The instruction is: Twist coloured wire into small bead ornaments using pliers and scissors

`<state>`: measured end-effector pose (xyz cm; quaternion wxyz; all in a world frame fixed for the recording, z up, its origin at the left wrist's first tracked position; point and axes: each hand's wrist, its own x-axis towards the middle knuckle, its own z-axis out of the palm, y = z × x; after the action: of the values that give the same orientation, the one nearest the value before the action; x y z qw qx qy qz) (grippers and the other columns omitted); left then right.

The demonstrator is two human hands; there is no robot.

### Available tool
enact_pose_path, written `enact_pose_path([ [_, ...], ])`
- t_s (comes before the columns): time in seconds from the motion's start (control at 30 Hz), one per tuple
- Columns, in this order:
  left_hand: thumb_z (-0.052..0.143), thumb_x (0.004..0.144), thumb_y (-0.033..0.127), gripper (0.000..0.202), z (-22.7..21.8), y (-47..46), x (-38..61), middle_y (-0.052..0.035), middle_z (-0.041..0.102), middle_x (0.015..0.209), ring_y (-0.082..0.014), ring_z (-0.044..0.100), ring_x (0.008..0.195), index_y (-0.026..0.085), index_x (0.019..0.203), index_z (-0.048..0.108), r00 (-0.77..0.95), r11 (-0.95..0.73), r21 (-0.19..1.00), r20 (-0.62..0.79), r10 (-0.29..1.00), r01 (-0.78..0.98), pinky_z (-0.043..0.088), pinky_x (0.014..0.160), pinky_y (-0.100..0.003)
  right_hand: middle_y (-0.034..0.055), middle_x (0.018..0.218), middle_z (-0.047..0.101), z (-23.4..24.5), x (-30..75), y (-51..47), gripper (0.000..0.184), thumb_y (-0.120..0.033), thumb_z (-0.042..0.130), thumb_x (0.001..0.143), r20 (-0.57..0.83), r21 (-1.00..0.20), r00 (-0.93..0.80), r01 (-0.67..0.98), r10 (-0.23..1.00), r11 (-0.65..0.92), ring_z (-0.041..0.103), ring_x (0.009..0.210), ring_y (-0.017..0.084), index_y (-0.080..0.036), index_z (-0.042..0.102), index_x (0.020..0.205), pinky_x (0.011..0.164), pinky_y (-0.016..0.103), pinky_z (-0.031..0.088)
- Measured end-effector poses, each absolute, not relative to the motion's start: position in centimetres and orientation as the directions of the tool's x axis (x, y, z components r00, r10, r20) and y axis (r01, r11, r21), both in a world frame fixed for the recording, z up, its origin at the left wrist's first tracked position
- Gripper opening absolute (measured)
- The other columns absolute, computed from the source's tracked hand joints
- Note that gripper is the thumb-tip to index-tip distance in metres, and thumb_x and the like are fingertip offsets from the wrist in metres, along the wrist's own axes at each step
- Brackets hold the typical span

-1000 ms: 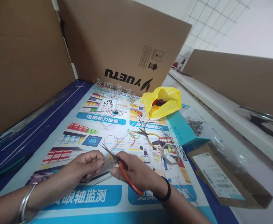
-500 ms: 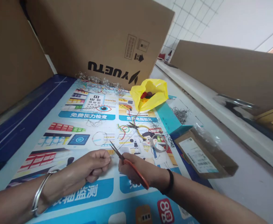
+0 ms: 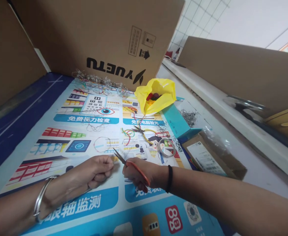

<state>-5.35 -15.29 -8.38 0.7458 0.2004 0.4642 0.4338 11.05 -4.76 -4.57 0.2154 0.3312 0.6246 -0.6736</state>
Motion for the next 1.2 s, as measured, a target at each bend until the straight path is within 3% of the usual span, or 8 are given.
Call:
enact_pose_path([
  [0.33,0.056,0.064,0.018,0.014,-8.4,-15.1,-5.4,0.0058,0.042,0.056,-0.0016,0.024,0.041,0.017,0.068,0.043,0.180,0.551,0.699,-0.534,0.826,-0.457,0.006,0.042,-0.023,-0.0081,0.039,0.042,-4.6,10.6,-5.4,0.010,-0.024,0.048,0.070,-0.722,-0.686,-0.657,0.721,0.217,-0.100,0.038,0.028,0.006,-0.018,0.045,0.064,0.028,0.015,0.027],
  [0.77,0.057,0.069,0.017,0.014,-8.8,-15.5,-5.5,0.0052,0.043,0.057,-0.0012,0.023,0.042,0.017,0.070,0.042,0.176,0.535,0.695,-0.521,0.835,-0.480,0.007,0.042,-0.022,-0.0095,0.041,0.040,-4.9,11.0,-5.8,0.009,-0.026,0.049,0.074,-0.680,-0.728,-0.689,0.674,0.250,-0.123,0.034,0.030,0.006,-0.018,0.046,0.070,0.029,0.016,0.025],
  [0.9,0.058,0.074,0.022,0.017,-8.9,-16.0,-5.7,0.0050,0.043,0.059,-0.0014,0.024,0.043,0.017,0.072,0.043,0.168,0.484,0.686,-0.476,0.863,-0.543,0.006,0.041,-0.021,-0.0088,0.047,0.040,-3.6,11.0,-5.6,0.013,-0.030,0.051,0.076,-0.716,-0.662,-0.648,0.749,0.262,0.043,0.036,0.037,0.005,-0.018,0.052,0.079,0.036,0.016,0.028],
  [1.0,0.059,0.078,0.026,0.019,-8.6,-16.1,-5.9,0.0057,0.041,0.057,-0.0018,0.025,0.043,0.017,0.071,0.044,0.129,0.422,0.704,-0.431,0.893,-0.572,0.009,0.040,-0.020,-0.0042,0.066,0.051,-3.0,12.2,-4.5,0.017,-0.027,0.059,0.073,-0.552,-0.661,-0.744,0.666,0.377,0.345,0.045,0.055,0.006,-0.017,0.057,0.086,0.051,0.018,0.035],
  [1.07,0.058,0.080,0.029,0.021,-8.4,-16.1,-6.1,0.0071,0.037,0.054,-0.0021,0.023,0.042,0.017,0.070,0.044,0.085,0.385,0.725,-0.414,0.906,-0.571,0.010,0.040,-0.020,-0.0015,0.075,0.056,-2.9,13.7,-3.4,0.021,-0.027,0.061,0.072,-0.418,-0.550,-0.758,0.650,0.500,0.525,0.048,0.065,0.010,-0.018,0.058,0.091,0.058,0.020,0.036],
  [1.2,0.058,0.081,0.030,0.022,-8.0,-15.8,-6.6,0.0075,0.036,0.054,-0.0025,0.022,0.043,0.017,0.070,0.045,-0.023,0.303,0.764,-0.384,0.923,-0.569,0.011,0.040,-0.018,0.0029,0.079,0.060,-3.6,17.1,-0.6,0.024,-0.032,0.056,0.077,-0.257,-0.225,-0.675,0.737,0.691,0.637,0.052,0.066,0.014,-0.019,0.056,0.096,0.057,0.023,0.034],
])
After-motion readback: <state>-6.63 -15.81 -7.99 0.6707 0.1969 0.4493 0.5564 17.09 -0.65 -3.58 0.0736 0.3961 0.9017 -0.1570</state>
